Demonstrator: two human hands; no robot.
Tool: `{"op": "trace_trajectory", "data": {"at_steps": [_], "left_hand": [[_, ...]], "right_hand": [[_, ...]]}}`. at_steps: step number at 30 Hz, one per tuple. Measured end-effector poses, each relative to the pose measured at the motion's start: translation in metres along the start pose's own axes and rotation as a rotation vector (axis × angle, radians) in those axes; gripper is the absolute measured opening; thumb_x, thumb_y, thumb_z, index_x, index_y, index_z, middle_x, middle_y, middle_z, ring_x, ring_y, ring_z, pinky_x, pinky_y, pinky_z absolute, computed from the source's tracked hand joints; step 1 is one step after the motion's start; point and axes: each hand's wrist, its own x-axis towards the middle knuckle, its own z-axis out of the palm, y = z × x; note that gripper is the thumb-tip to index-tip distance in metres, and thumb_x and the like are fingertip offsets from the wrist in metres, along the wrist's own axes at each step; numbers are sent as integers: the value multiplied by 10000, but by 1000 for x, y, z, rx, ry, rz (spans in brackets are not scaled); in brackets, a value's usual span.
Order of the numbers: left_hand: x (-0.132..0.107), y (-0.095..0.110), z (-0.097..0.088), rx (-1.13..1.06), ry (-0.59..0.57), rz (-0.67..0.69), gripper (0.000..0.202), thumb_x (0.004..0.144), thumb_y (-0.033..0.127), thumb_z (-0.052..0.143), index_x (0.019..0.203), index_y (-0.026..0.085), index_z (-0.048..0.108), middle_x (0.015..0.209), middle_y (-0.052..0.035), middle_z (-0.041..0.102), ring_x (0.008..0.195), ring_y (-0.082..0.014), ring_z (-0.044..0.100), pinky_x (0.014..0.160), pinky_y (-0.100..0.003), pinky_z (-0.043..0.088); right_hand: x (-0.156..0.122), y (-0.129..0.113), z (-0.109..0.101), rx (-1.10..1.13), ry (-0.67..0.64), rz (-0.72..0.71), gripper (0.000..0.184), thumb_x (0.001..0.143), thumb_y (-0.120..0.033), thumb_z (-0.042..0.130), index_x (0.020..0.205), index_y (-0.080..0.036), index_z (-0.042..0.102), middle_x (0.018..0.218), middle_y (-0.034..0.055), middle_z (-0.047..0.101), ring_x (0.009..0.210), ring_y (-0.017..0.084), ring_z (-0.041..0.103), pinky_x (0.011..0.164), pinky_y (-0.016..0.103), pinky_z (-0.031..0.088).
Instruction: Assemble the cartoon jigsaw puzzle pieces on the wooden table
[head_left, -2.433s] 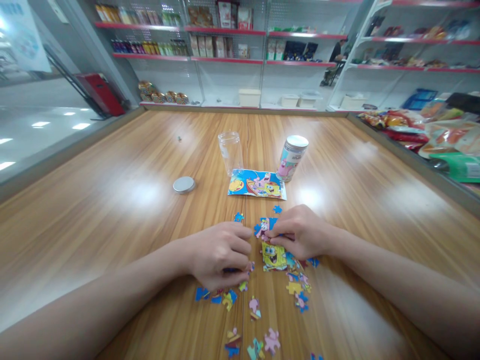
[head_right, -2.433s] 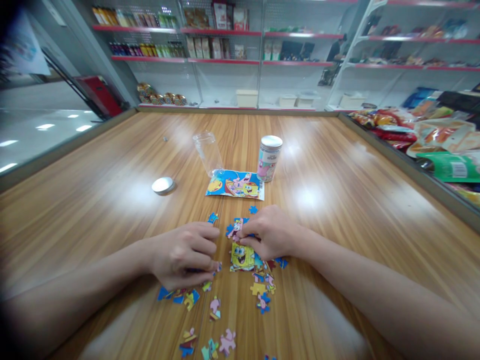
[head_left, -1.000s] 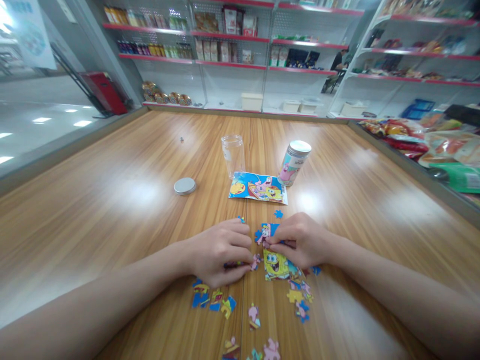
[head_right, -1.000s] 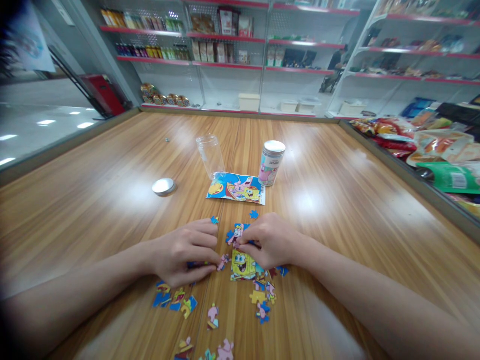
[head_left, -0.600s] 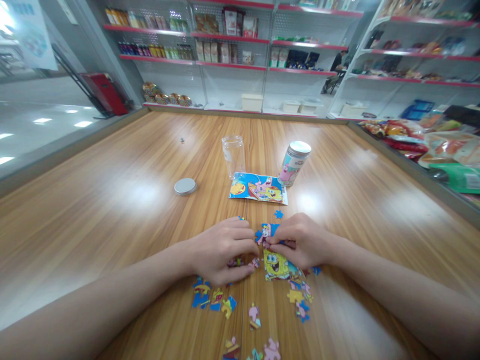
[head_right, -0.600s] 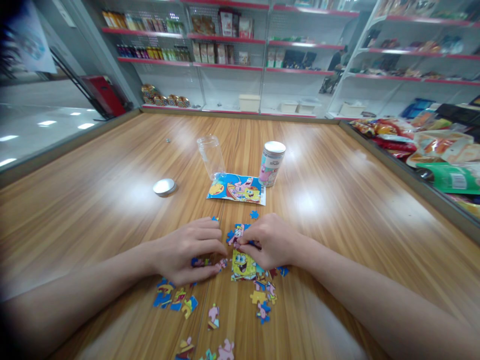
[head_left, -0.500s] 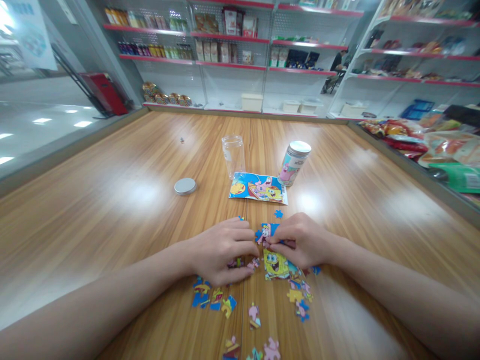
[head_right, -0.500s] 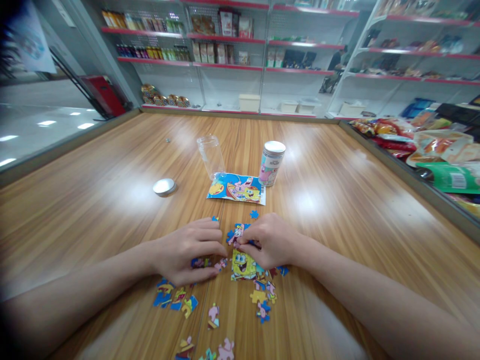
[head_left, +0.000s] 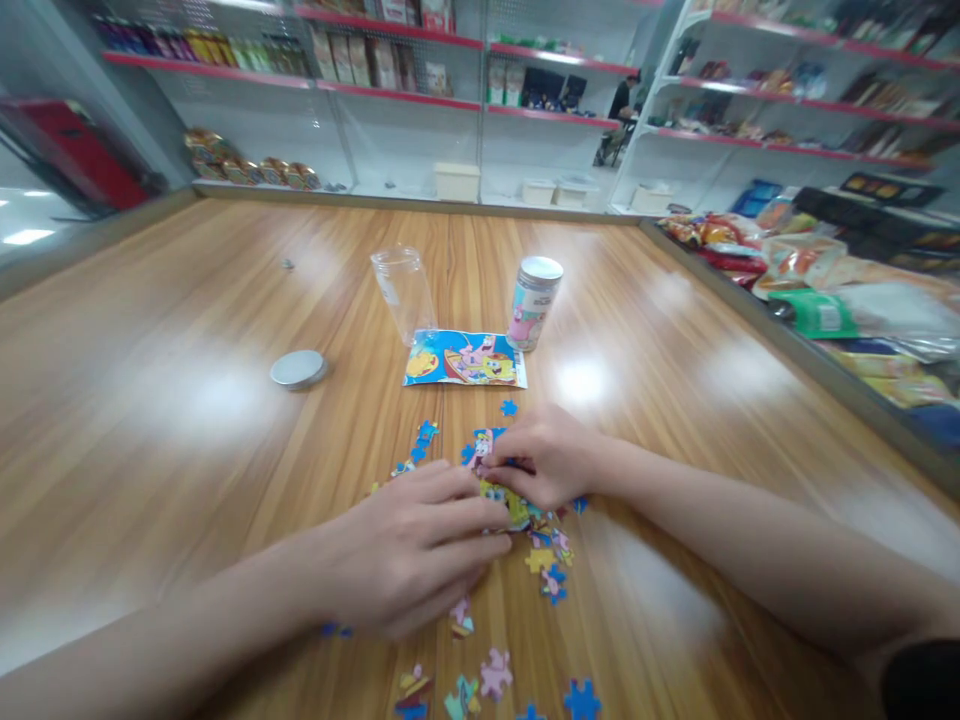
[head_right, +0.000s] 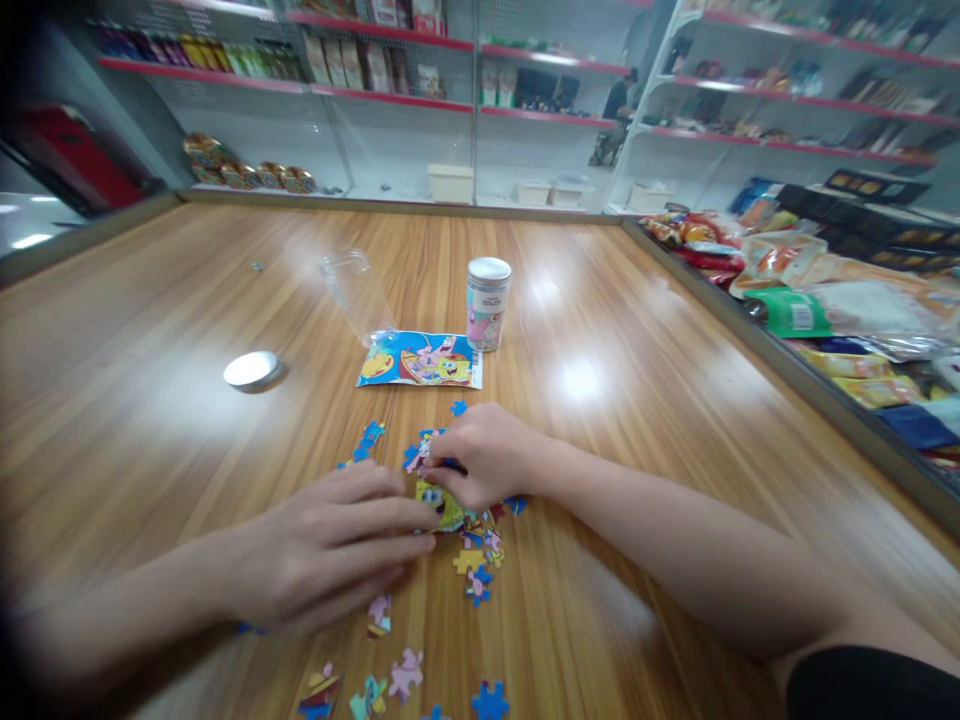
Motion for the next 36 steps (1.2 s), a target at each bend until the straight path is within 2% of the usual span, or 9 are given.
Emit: {"op": "trace_trajectory", "data": {"at_steps": [2, 4, 8, 17, 22, 27, 32, 34, 36], "left_hand": [[5, 14, 3, 0, -13, 26, 309, 916, 155, 580, 1220, 133, 629, 1235, -108, 682, 974, -234, 592, 834, -382, 493], [8, 25, 7, 3, -73, 38, 332, 956, 298, 572, 1255, 165, 627, 1327, -78, 650, 1000, -241, 592, 826, -384, 481], [6, 30, 15, -35, -143, 43, 398, 974, 399, 553, 1302, 179, 604, 1382, -30, 621, 1005, -249, 576, 828, -399, 451], [6, 16, 6, -199, -171, 11, 203, 934, 246, 613, 1124, 188, 656, 1108, -43, 725, 862, -223, 533, 804, -402, 431], [1, 6, 4, -213, -133, -4, 203, 891, 163, 618, 1088, 196, 652, 1017, -57, 730, 852, -221, 538, 815, -419, 433], [-2, 3, 5, -234, -144, -5, 206, 884, 146, 606, 1073, 196, 671, 1092, -38, 741, 884, -222, 528, 878, -438, 435], [2, 2, 4, -212, -126, 50, 236, 884, 168, 612, 1111, 183, 676, 1230, -21, 715, 997, -256, 553, 912, -450, 457], [3, 2, 4, -171, -92, 67, 254, 888, 208, 636, 1138, 176, 672, 1221, -38, 719, 983, -256, 565, 884, -444, 478], [2, 0, 3, -127, 20, 47, 277, 886, 187, 646, 1162, 162, 659, 1116, -60, 747, 913, -229, 584, 828, -417, 492]], "right_hand": [[2, -1, 0, -20, -18, 12, 233, 896, -303, 565, 778, -172, 718, 577, 6, 606, 550, 116, 549, 537, 248, 331], [3, -2, -1, -27, -20, 27, 269, 906, -319, 557, 741, -172, 711, 564, 9, 601, 541, 115, 540, 533, 249, 327], [3, -3, 1, -2, 11, 29, 244, 888, -298, 569, 753, -175, 731, 563, 11, 622, 546, 116, 553, 532, 243, 328], [3, -2, 0, 19, 12, 21, 228, 883, -285, 569, 775, -168, 732, 597, 17, 643, 558, 112, 575, 539, 230, 350], [3, -2, -1, 49, -2, 25, 228, 878, -280, 569, 787, -161, 740, 584, 15, 627, 545, 109, 571, 534, 227, 349], [3, -3, -4, 73, -34, 36, 200, 863, -288, 589, 837, -168, 747, 600, 3, 634, 559, 106, 580, 550, 225, 360], [1, -5, -8, 33, -62, 28, 281, 811, -425, 688, 924, -171, 732, 605, -14, 617, 568, 116, 568, 551, 236, 344], [0, -6, -8, 7, -69, 37, 281, 827, -427, 679, 942, -174, 719, 616, -15, 620, 575, 117, 568, 555, 242, 336], [0, -7, -7, -16, -83, 45, 272, 839, -428, 670, 928, -173, 703, 636, -11, 629, 578, 117, 560, 554, 250, 325]]}}
